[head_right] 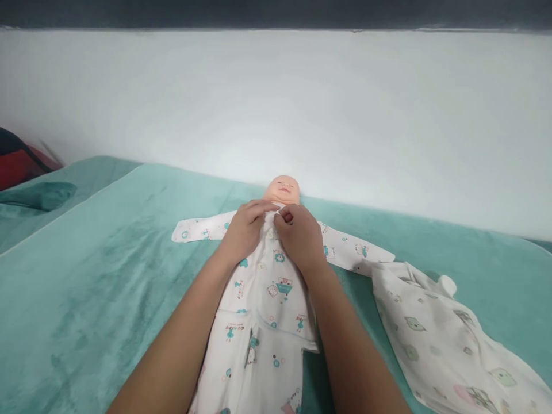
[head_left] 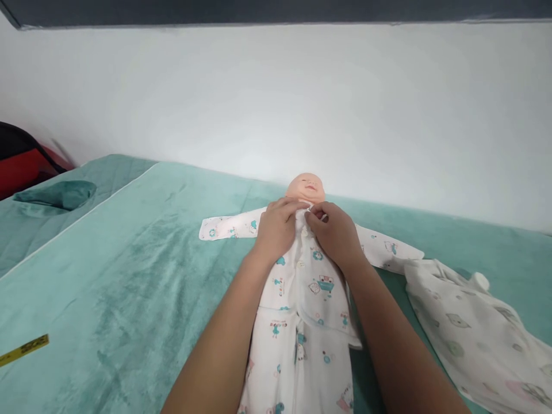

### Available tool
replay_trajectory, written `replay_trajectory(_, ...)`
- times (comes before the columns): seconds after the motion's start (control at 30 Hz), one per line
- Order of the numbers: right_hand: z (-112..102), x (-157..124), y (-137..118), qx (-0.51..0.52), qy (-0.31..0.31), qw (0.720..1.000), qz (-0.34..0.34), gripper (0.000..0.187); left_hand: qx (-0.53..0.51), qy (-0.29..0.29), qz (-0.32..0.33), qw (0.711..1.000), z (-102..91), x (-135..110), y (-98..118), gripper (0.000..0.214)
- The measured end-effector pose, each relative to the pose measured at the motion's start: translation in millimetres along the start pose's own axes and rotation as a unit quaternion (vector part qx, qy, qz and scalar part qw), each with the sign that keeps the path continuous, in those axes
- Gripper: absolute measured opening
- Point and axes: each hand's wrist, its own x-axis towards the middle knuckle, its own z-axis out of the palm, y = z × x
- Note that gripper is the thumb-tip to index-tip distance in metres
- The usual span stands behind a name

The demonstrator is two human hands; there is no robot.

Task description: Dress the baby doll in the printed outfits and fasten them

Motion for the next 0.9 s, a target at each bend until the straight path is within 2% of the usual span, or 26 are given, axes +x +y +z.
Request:
replay_trajectory(0.13, 0.7, 2.1, 6.6, 0.075, 0.014, 0.997, 0.019, 0.017, -0.002, -0.002, 0.003, 1.0, 0.0, -0.4, -0.4, 0.044)
replay_trajectory(0.27, 4.6, -0.5, 9.2, 0.176, 0.086, 0.979, 0.062, 0.018, -0.004, -0.007, 0.003, 1.0, -0.4, -0.7, -1.5, 0.044)
replay_trajectory(0.43, 2.7, -3.8, 6.5, 0.195, 0.132, 0.968, 0.084, 0.018, -0.045, -0.001, 0.022, 0.999, -3.0, 0.9, -2.3, 0.042)
replay_trajectory(0.53, -2.0, -7.5, 2.7, 0.188, 0.114, 0.972, 0.089, 0.015, -0.09, -0.007, 0.019, 0.996, -7.3, -3.5, -0.8, 0.034)
replay_trajectory(0.67, -8.1, -17.4, -4.8, 0.1, 0.073, 0.991, 0.051, 0.015, -0.098, -0.019, 0.003, 0.995, -13.7, -22.0, 0.7, 0.023)
replay_trajectory(0.8, -13.8, -35.0, -12.4, 0.021, 0.035, 0.999, 0.031, 0.026, -0.101, -0.026, 0.015, 0.994, -17.0, -41.0, -0.4, 0.024)
replay_trajectory(0.9, -16.6, -51.0, -16.8, -0.02, 0.003, 0.999, 0.035, 0.037, -0.091, -0.029, 0.026, 0.995, -17.4, -45.4, -1.3, 0.028)
